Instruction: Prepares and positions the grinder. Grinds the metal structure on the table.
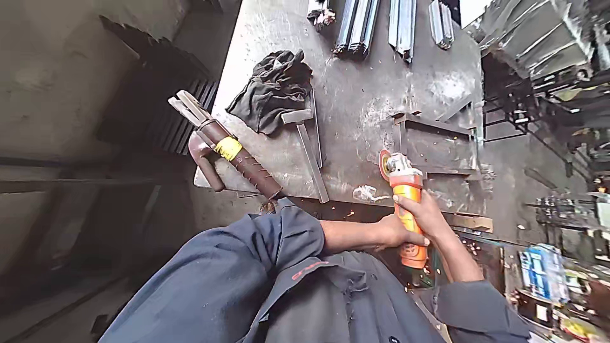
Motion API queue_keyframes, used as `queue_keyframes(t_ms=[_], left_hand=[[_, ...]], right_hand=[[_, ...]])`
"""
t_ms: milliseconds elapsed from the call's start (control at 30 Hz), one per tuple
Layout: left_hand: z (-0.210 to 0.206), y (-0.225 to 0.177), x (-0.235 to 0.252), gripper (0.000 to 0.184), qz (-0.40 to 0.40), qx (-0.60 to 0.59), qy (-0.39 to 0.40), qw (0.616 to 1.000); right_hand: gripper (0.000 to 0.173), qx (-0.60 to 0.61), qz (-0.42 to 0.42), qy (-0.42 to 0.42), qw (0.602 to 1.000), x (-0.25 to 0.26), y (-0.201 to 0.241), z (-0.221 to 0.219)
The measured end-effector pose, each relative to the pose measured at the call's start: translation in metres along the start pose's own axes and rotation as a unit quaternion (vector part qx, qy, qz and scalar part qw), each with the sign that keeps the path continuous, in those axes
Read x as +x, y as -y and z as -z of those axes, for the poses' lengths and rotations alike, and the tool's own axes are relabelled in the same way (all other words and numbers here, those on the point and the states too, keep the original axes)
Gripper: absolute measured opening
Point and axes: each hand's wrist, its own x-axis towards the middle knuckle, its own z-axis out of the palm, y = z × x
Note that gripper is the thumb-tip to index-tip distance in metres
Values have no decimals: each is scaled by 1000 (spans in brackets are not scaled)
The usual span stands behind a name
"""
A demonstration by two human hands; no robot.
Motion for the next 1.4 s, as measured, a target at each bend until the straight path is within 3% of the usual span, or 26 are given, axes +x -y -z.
queue_keyframes(t_ms=[100, 233, 267, 333, 433, 533, 633, 733, 800, 933, 1033, 1100, 1267, 1333, 1400], left_hand=[[-9, -11, -20, 69, -13, 154, 2, 988], [-40, -22, -50, 113, -83, 444, -18, 892], [-50, -22, -52, 111, -103, 512, -22, 853], [-68, -18, -49, 87, -161, 631, -36, 758], [-95, 6, -29, 54, -317, 716, -98, 614], [-128, 31, 12, 42, -449, 736, -142, 486], [-167, 49, 63, 36, -495, 747, -147, 419], [-206, 64, 106, 31, -484, 765, -129, 405], [-228, 74, 130, 33, -477, 772, -107, 406], [-259, 87, 163, 48, -453, 733, -52, 505], [-273, 94, 191, 52, -443, 711, -22, 545], [-280, 86, 208, 58, -388, 711, 8, 587], [-301, 61, 266, 85, -236, 611, 94, 749], [-307, 63, 295, 81, -162, 510, 131, 834], [-313, 75, 323, 69, -76, 368, 166, 912]], right_hand=[[71, 157, 28, -19, 987, -23, -5, 9], [57, 356, 59, -81, 929, -42, -21, 36], [49, 395, 69, -90, 911, -44, -29, 46], [34, 458, 91, -92, 880, -46, -41, 65], [36, 509, 103, -77, 851, -57, -65, 89], [40, 559, 117, -54, 819, -66, -107, 122], [43, 608, 121, -47, 784, -63, -166, 159], [43, 627, 110, -74, 768, -62, -219, 194], [41, 638, 98, -91, 758, -64, -246, 216], [40, 644, 103, -110, 750, -66, -291, 254], [44, 640, 129, -133, 746, -60, -322, 277], [47, 640, 130, -144, 743, -52, -336, 289], [48, 616, 115, -168, 761, -28, -364, 334], [45, 585, 92, -181, 786, -18, -370, 354], [52, 496, 46, -219, 839, -8, -380, 368]])
